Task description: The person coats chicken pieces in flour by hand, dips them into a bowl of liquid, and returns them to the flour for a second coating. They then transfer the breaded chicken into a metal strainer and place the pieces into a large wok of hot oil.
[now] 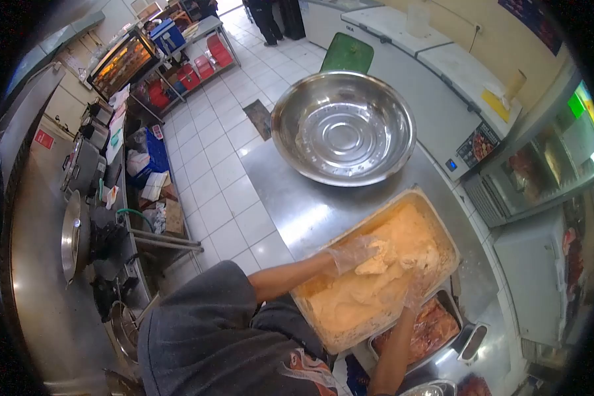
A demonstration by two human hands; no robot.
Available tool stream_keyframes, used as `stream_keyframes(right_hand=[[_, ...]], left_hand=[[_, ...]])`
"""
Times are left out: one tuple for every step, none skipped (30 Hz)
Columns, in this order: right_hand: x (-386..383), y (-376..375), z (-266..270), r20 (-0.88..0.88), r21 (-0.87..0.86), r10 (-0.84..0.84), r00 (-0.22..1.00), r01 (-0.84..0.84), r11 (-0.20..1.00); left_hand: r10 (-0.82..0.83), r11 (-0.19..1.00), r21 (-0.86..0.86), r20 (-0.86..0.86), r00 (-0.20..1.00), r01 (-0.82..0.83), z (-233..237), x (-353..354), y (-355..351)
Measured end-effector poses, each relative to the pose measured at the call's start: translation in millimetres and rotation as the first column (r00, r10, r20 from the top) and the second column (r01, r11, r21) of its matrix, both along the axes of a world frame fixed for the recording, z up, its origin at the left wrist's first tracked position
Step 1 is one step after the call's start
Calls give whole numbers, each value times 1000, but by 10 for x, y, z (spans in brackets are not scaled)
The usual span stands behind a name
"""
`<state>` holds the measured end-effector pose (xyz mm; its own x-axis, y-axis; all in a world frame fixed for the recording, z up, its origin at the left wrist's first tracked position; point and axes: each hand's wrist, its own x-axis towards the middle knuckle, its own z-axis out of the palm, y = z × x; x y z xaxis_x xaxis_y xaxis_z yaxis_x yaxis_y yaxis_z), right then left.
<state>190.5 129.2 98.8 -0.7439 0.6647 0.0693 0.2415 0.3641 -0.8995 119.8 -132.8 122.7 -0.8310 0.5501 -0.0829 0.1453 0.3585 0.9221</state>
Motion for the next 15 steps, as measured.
stream_keyframes(right_hand=[[45, -31, 48, -12, -93, -18, 1000, 17, 995], [69, -82, 95, -9, -197, -34, 999, 32, 980], [116, -115, 156, 8, -312, -29, 1000, 30, 949], [177, -162, 202, 41, -440, 6, 999, 13, 898], [237, -187, 215, 60, -551, 41, 997, -2, 834], [228, -246, 218, 61, -677, 90, 994, -25, 736], [240, -314, 243, 58, -796, 158, 986, -50, 603], [285, -356, 271, 69, -878, 221, 973, -46, 476], [343, -397, 305, 79, -925, 278, 957, -34, 378], [383, -441, 315, 85, -941, 292, 953, -20, 339], [423, -463, 315, 89, -952, 310, 947, -11, 306], [462, -485, 306, 90, -955, 309, 947, -6, 296], [481, -504, 292, 93, -956, 296, 951, 2, 293], [497, -522, 306, 94, -958, 282, 955, 11, 285], [518, -553, 275, 90, -956, 269, 959, 7, 295]], left_hand=[[-11, 998, 68, 171, 985, 0, 43, 56, -25], [-35, 991, 134, 341, 940, -12, 159, 68, -47], [-68, 980, 196, 490, 869, -34, 317, 55, -84], [-135, 977, 209, 453, 881, 42, 447, 109, -169], [-201, 968, 221, 414, 888, 116, 573, 164, -255], [-224, 969, 180, 378, 898, 166, 439, 90, -228], [-249, 967, 139, 343, 906, 213, 333, -22, -196], [-269, 953, 253, 440, 857, 170, 245, -48, -178], [-299, 927, 361, 546, 783, 103, 131, 42, -183], [-336, 893, 451, 644, 687, 13, 111, 141, -185], [-401, 863, 505, 639, 657, 35, 90, 160, -171], [-460, 830, 555, 630, 626, 52, 71, 137, -177], [-517, 796, 602, 615, 595, 69, 78, 129, -192], [-467, 820, 572, 658, 590, 11, 91, 168, -215], [-418, 841, 540, 699, 581, -44, 114, 224, -245]])
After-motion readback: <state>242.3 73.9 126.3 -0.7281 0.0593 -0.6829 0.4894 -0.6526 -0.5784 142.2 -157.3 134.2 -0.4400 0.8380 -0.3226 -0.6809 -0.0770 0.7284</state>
